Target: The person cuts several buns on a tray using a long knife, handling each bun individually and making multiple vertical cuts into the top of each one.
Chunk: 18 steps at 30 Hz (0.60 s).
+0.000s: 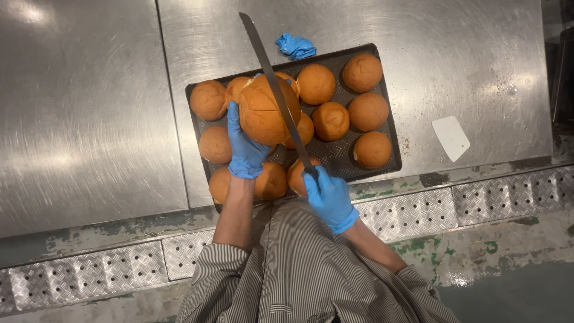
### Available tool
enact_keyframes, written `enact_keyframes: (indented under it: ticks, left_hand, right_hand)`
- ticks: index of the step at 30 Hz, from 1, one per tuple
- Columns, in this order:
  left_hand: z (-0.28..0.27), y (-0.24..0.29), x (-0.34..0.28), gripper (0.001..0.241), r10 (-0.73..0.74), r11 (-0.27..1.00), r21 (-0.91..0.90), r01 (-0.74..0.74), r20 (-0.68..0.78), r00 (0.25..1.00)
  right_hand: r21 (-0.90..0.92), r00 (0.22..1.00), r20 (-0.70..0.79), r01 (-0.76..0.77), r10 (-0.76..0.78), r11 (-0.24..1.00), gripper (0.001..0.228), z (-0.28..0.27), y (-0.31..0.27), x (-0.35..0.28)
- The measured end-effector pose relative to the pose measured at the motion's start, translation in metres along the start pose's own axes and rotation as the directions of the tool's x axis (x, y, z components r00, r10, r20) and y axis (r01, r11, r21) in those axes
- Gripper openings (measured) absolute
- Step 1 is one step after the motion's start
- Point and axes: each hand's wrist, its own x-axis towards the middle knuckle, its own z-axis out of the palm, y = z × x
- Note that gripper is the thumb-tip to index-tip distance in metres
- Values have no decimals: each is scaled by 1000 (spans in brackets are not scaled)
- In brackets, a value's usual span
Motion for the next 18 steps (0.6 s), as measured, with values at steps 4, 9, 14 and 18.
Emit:
enact_keyframes:
  ticks: [4,9,14,18]
  left_hand:
    - [20,-2,-7,75,-21,1000,-4,21,19,1000]
    - [37,11,-10,73,52,999,-18,-52,8,999]
    - [5,3,-9,68,25,998,59,-23,-20,999]
    - [-5,-31,-5,69,-53,997,49,58,-108,993]
  right_hand:
    - [-3,998,34,-60,60,998,21,0,4,-2]
    - [-90,971,213,-94,112,991,27,-11,20,-32]
    - [-249,961,248,184,-121,951,23,-8,32,-22]
    - [3,999,39,-30,30,1000,27,2,24,25]
